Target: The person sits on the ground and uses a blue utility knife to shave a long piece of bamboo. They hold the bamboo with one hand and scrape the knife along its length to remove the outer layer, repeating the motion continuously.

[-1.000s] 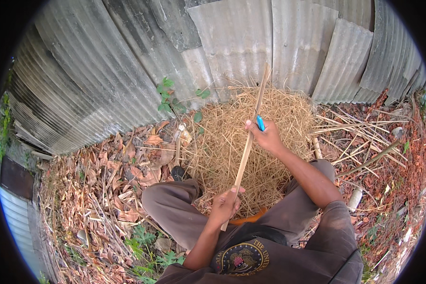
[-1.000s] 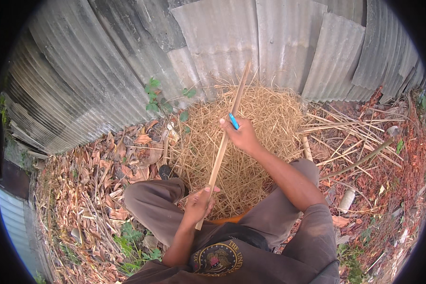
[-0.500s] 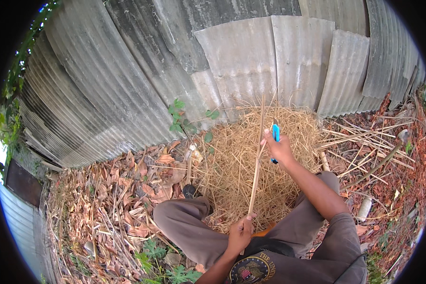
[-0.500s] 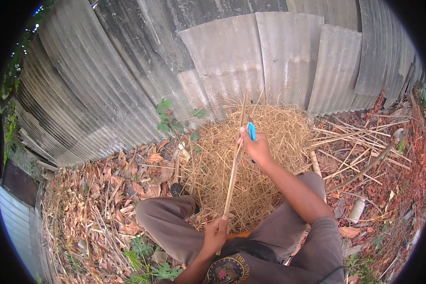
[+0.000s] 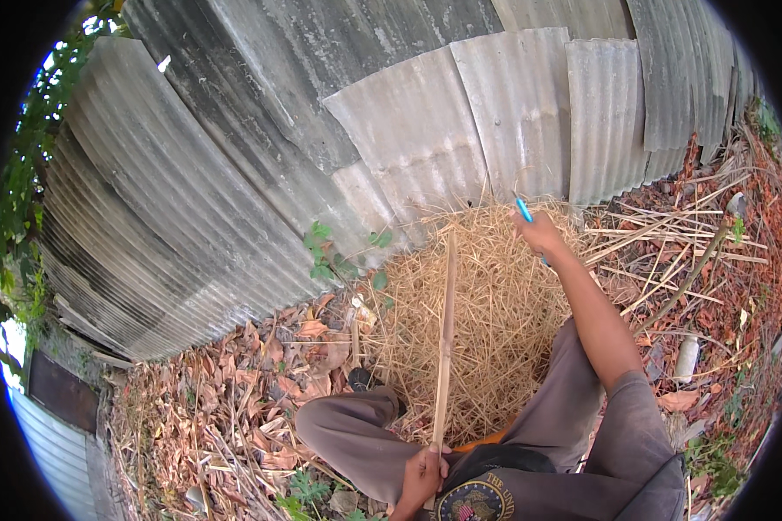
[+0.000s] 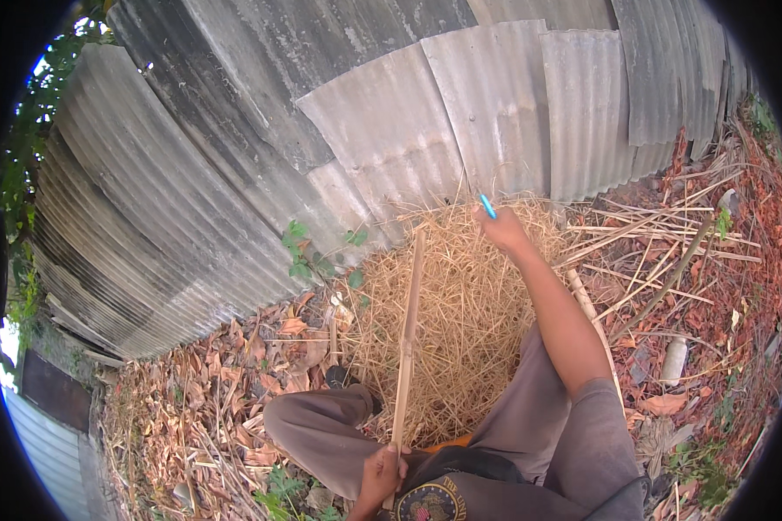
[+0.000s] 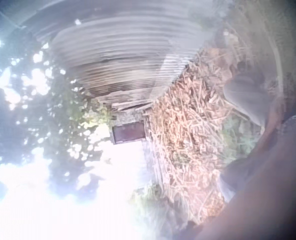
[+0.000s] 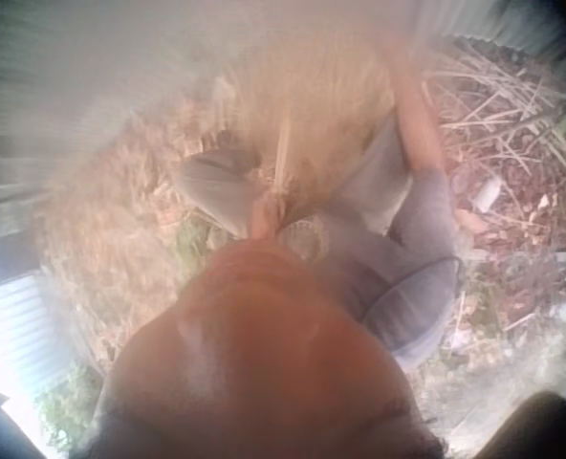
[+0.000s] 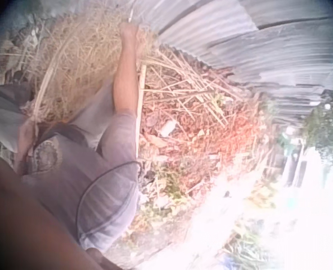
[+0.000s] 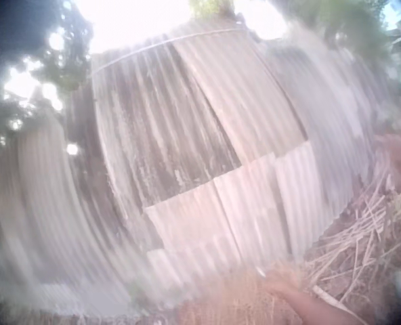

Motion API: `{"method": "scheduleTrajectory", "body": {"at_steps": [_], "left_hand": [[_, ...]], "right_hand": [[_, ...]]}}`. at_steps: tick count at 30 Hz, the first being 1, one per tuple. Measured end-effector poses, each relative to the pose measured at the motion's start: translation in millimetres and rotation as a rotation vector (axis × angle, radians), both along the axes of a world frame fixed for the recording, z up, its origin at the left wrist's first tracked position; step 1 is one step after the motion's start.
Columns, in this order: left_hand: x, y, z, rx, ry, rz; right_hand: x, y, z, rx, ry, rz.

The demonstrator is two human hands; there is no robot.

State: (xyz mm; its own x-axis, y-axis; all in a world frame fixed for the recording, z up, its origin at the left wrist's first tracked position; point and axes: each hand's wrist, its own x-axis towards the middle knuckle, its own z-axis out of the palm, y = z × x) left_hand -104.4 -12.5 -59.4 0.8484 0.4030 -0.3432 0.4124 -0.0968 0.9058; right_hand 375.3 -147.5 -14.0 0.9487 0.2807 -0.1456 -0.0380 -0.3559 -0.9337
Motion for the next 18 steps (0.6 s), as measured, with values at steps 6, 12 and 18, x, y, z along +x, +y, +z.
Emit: {"method": "scheduleTrajectory", "body": {"at_steps": [6,12,18], "left_hand": [[75.2,2.4,36.0,-0.297,-0.322,0.152],[124.4,22.5,91.8,-0.885,-0.328,0.292],[126.8,20.8,69.1,-0.887,-0.349,0.263]], "right_hand": [[-73.1,37.2,-0.8,-0.348,-0.65,0.215],[-124.6,40.3,32.6,-0.284,-0.699,0.475],[-136.6,45.5,12.7,-0.137,-0.844,0.581]]}}
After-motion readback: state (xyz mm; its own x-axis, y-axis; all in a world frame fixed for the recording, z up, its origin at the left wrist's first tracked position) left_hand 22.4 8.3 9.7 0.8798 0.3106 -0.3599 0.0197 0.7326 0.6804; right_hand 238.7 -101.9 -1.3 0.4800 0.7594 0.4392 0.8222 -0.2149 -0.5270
